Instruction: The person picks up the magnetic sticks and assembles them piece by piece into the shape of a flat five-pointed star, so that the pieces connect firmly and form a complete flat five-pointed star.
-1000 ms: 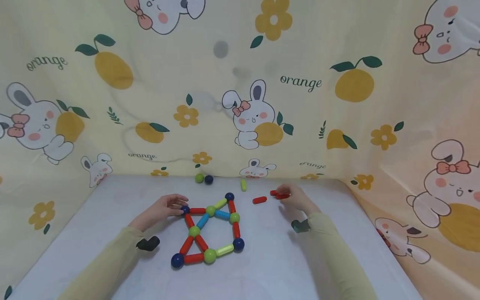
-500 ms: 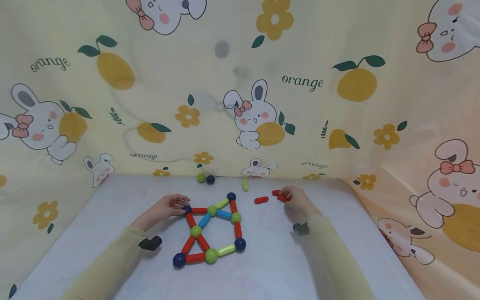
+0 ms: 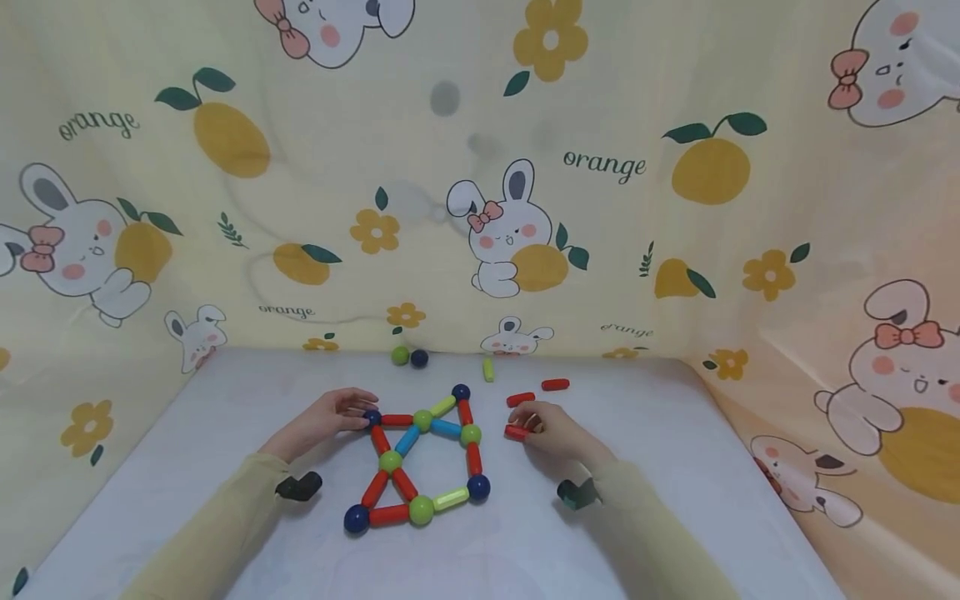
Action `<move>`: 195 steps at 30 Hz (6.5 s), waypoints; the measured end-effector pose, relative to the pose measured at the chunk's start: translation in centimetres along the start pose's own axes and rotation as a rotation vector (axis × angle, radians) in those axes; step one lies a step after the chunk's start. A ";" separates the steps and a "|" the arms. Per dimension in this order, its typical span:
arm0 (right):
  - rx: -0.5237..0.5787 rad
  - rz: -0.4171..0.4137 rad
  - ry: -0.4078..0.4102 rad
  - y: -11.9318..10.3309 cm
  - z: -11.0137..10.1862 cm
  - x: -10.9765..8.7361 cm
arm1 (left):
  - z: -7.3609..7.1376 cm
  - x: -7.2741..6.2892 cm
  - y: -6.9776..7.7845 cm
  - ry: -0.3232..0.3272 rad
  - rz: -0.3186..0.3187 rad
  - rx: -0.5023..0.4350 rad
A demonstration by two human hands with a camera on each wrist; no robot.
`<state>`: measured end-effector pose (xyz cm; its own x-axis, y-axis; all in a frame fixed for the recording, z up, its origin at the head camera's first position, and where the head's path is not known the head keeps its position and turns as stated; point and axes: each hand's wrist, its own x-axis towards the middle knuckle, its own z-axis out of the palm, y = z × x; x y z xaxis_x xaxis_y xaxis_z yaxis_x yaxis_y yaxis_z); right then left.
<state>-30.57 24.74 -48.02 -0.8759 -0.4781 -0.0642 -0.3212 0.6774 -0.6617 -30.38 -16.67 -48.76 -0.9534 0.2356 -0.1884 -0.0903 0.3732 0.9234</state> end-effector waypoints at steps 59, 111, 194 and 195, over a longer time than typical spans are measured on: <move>-0.056 0.098 0.155 1.2 -0.7 5.4 | 0.1 0.1 -0.3 0.001 0.015 -0.018; -0.031 -0.202 -0.111 -4.8 3.5 -4.0 | -0.5 -0.3 -0.5 0.024 -0.004 0.050; 0.580 0.316 -0.088 -3.8 0.5 -2.7 | 5.6 -9.3 2.5 -0.511 -0.061 -0.222; 0.583 0.305 -0.093 -3.7 0.5 -3.0 | 5.1 -9.0 2.8 -0.502 -0.042 -0.214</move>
<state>-26.61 23.36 -45.79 -0.8538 -0.3768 -0.3593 0.2061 0.3890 -0.8979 -20.60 -13.14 -46.25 -0.6982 0.6431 -0.3147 -0.2317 0.2129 0.9492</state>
